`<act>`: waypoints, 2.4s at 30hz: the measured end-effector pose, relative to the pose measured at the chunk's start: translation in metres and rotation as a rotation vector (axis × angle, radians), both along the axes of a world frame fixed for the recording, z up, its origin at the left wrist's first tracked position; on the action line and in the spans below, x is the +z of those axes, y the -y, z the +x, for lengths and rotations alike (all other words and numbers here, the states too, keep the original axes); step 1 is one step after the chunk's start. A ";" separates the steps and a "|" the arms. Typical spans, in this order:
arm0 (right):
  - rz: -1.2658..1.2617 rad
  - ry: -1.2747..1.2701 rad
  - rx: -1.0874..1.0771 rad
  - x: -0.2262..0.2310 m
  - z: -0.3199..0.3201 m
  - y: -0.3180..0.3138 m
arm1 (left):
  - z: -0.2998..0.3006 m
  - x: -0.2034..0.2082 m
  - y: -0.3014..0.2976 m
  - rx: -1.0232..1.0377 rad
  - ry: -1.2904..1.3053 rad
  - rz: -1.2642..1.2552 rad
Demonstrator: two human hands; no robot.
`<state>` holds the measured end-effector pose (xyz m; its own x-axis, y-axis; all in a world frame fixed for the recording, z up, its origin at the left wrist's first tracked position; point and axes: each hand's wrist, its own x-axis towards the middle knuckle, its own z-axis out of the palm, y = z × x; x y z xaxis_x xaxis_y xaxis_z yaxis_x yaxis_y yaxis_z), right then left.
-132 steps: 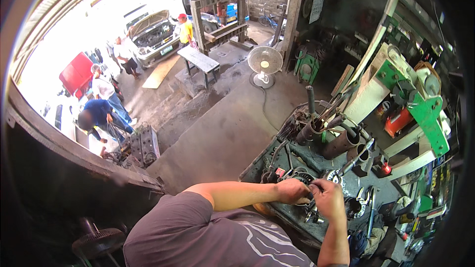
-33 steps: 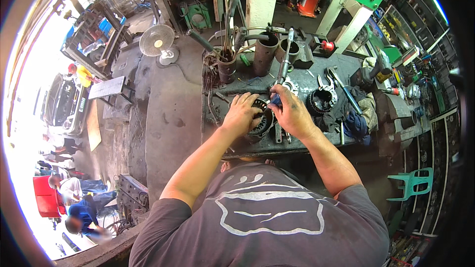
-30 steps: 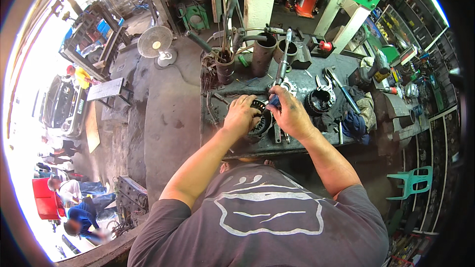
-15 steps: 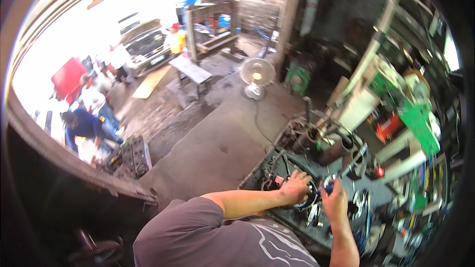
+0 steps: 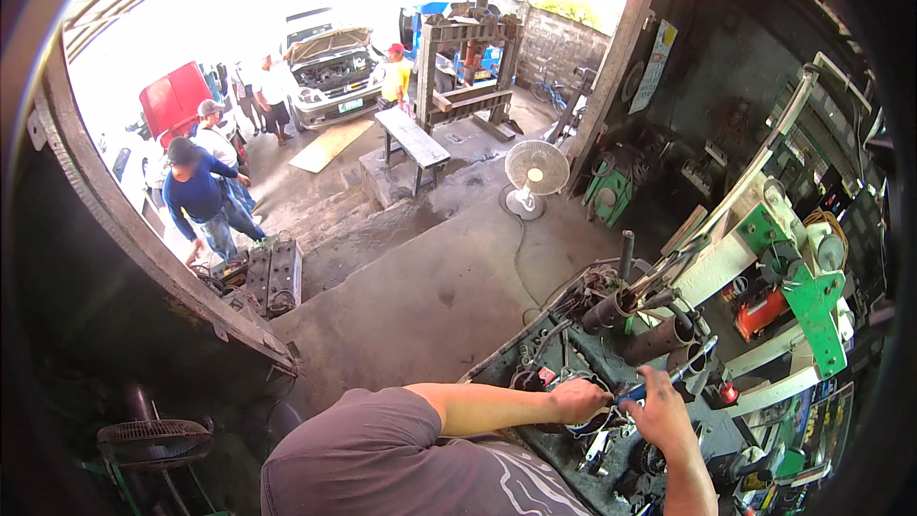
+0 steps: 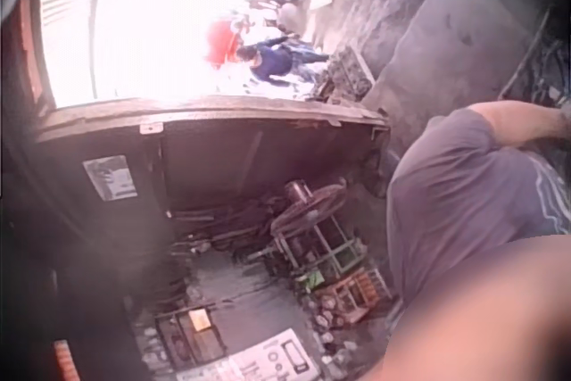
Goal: The person disassembles an alternator on a workbench, removes a rotor, and uses a hammer to tap it. They then reassemble the alternator, using a cordless drill to tighten bolts, and wipe the unit with a cloth.
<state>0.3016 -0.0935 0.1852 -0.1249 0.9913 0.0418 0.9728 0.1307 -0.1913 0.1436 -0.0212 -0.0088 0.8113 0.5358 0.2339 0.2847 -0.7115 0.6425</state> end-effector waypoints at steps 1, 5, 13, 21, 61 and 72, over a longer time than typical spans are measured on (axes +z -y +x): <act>0.044 -0.030 0.034 0.002 -0.001 0.001 | 0.000 0.001 0.001 0.017 -0.029 0.000; -0.019 -0.004 -0.071 0.003 -0.007 0.001 | -0.001 0.001 0.001 0.033 0.018 -0.116; 0.055 -0.203 0.037 -0.003 -0.006 0.010 | -0.003 0.003 0.002 0.015 0.104 -0.081; 0.184 -0.138 -0.248 -0.036 -0.008 0.009 | -0.005 0.000 -0.001 -0.028 0.004 -0.166; 0.191 0.020 0.116 -0.026 0.008 -0.013 | 0.007 0.003 -0.009 -0.051 0.148 -0.027; 0.225 0.013 0.042 -0.022 -0.001 0.001 | 0.012 0.001 -0.016 -0.135 0.220 -0.037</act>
